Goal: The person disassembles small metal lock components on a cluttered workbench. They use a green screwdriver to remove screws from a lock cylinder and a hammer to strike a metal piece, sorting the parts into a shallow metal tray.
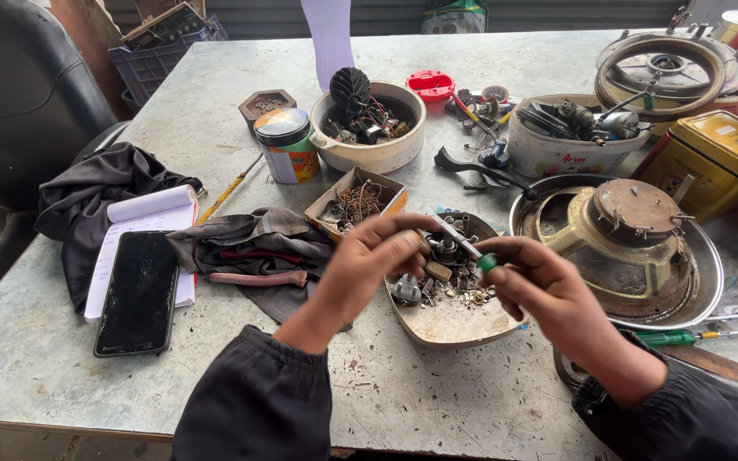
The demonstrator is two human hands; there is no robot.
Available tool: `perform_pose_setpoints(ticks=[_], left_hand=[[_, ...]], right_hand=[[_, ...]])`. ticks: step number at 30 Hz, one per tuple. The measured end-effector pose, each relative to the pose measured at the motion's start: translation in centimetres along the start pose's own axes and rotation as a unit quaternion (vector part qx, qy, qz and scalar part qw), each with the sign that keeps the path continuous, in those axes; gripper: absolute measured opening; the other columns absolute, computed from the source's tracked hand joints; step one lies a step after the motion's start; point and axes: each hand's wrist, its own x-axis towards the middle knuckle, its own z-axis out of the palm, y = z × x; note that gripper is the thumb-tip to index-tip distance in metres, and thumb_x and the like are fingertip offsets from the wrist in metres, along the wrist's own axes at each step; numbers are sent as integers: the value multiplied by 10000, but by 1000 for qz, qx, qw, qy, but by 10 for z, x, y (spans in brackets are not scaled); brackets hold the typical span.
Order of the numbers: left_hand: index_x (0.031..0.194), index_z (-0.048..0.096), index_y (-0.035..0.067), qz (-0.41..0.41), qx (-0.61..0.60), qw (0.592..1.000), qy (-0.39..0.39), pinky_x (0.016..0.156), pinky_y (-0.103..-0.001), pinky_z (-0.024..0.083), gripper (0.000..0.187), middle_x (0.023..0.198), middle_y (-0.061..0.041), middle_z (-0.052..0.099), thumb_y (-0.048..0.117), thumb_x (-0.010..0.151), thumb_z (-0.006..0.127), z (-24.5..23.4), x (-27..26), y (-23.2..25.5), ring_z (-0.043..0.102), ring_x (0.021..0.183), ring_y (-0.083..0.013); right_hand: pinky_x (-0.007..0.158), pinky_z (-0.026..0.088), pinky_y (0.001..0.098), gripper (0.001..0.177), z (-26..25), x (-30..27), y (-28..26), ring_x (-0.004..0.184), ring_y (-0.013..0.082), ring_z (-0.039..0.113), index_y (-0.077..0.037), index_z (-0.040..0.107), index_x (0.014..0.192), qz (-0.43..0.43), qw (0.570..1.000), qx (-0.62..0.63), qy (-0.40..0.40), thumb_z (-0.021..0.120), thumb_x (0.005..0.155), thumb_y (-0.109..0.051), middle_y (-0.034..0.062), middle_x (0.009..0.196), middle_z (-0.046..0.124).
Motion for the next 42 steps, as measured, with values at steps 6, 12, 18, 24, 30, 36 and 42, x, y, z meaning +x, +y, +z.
perform_pose_setpoints(ticks=[6, 12, 18, 24, 30, 36, 42], left_hand=[[1257, 700, -22, -16, -45, 998, -40, 817, -267, 599, 272, 988, -40, 702, 163, 1085, 599, 24, -6, -15, 677, 878, -94], [1212, 706, -20, 15, -40, 999, 10, 814, -276, 606, 253, 995, -53, 725, 157, 1063, 603, 24, -4, -15, 705, 873, -112], [1201, 711, -16, 48, -33, 998, 23, 822, -288, 620, 240, 976, -65, 719, 156, 1081, 596, 25, -5, -17, 708, 882, -111], [1151, 687, 32, 223, 8, 935, 277, 672, -261, 518, 200, 975, -63, 743, 183, 1098, 568, -58, -7, 25, 634, 747, -93], [1137, 745, 93, 318, 435, 832, 131, 722, -262, 617, 147, 964, -52, 723, 152, 1009, 704, 6, -1, 10, 729, 814, -114], [1157, 737, 77, 359, 605, 710, 41, 853, -349, 572, 237, 997, -66, 715, 133, 929, 766, 28, -8, 10, 707, 933, -234], [1218, 707, 24, 377, 667, 643, 5, 867, -352, 583, 337, 1083, -82, 707, 121, 897, 733, 19, -9, 2, 705, 991, -247]], right_hand=[[660, 469, 228, 353, 7, 4, 16, 826, 75, 583, -6, 576, 1309, 38, 999, 26, -4, 620, 980, -125, 61, 1054, 666], [925, 542, 291, 313, 3, 5, 9, 1059, 130, 662, 11, 574, 1278, -24, 997, -68, -15, 609, 980, -76, 78, 1106, 679], [915, 538, 293, 300, 0, 6, 4, 1043, 130, 657, 19, 575, 1276, -22, 997, -69, -27, 602, 989, -67, 82, 1100, 677], [909, 559, 286, 275, -30, 4, 1, 1033, 133, 678, -6, 603, 1228, -46, 991, -126, 4, 643, 972, -97, 89, 1091, 703], [762, 560, 232, 322, -19, 2, -13, 878, 79, 691, -63, 644, 1223, -108, 955, -265, 81, 715, 911, -101, 33, 1004, 755], [619, 509, 212, 361, 14, -16, -15, 729, 34, 619, -66, 674, 1230, -108, 959, -259, 48, 745, 876, -75, 9, 868, 734], [615, 506, 212, 362, 21, -15, -15, 710, 32, 595, -53, 678, 1221, -122, 950, -283, 44, 751, 867, -79, 1, 831, 687]])
